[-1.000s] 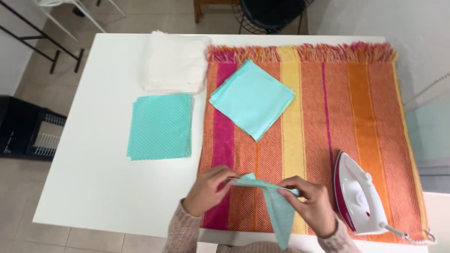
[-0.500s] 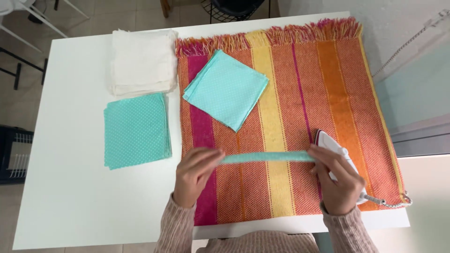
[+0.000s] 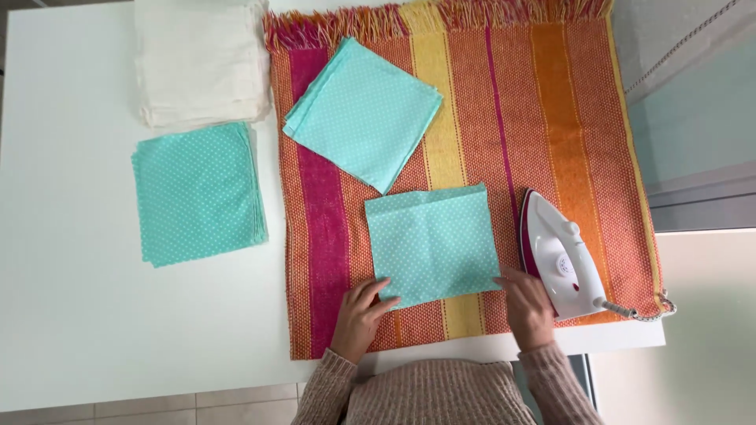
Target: Ironing small squares of fabric on a tabletop mat.
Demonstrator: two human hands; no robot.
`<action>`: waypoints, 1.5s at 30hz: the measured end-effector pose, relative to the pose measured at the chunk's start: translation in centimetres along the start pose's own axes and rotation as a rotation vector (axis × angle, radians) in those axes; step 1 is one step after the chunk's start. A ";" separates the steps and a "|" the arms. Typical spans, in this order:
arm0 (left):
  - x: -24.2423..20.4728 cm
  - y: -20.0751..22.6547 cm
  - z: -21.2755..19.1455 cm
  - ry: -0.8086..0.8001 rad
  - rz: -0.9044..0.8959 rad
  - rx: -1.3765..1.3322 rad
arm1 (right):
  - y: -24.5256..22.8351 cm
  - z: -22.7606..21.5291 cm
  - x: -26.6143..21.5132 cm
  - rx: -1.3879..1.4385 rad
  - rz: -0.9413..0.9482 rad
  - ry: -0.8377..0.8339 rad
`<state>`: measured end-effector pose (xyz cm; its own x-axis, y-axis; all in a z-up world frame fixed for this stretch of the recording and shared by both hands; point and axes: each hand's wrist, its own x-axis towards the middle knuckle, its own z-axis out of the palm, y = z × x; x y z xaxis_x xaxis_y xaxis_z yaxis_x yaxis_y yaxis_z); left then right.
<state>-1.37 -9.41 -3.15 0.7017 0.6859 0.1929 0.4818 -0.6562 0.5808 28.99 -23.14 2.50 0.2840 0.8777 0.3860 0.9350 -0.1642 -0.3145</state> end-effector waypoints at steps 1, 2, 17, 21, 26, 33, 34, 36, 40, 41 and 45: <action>-0.3 -0.3 0.2 -0.001 0.000 -0.003 | 1.2 -1.3 0.5 -0.003 0.001 -0.003; -0.5 -0.5 0.4 0.000 0.003 -0.010 | 2.5 -2.7 0.9 -0.225 -0.045 0.105; 0.7 -2.7 0.5 0.174 -0.171 -0.337 | 10.4 -5.6 7.0 0.377 0.703 -0.585; 0.8 -1.9 -0.6 0.192 -0.226 -0.388 | 7.7 -0.9 4.7 0.201 0.320 -0.561; 1.2 -0.8 -2.4 0.217 -0.222 -0.433 | 0.6 -0.3 10.3 0.199 0.773 -0.799; 1.5 -0.7 -2.7 0.272 -0.238 -0.481 | 4.3 6.0 11.7 0.091 0.642 -0.763; 2.0 -0.8 -2.8 0.275 -0.230 -0.485 | 1.5 5.8 11.9 0.087 0.642 -0.755; 1.7 -0.5 -3.2 0.242 -0.266 -0.498 | -4.3 5.4 11.5 0.216 0.609 -0.793; 1.9 -1.0 -3.0 0.227 -0.258 -0.500 | -2.0 5.9 11.0 -0.198 -0.025 -0.773; 1.7 -0.9 -2.8 0.245 -0.243 -0.500 | -2.0 4.2 12.4 -0.008 0.384 -0.740; 1.6 -0.8 -2.9 0.253 -0.245 -0.514 | 2.6 3.6 13.1 0.102 0.675 -0.671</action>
<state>-2.20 -6.85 -0.99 0.4265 0.8918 0.1512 0.2545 -0.2787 0.9261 34.34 -10.44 3.61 0.5459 0.6924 -0.4718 0.5864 -0.7179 -0.3752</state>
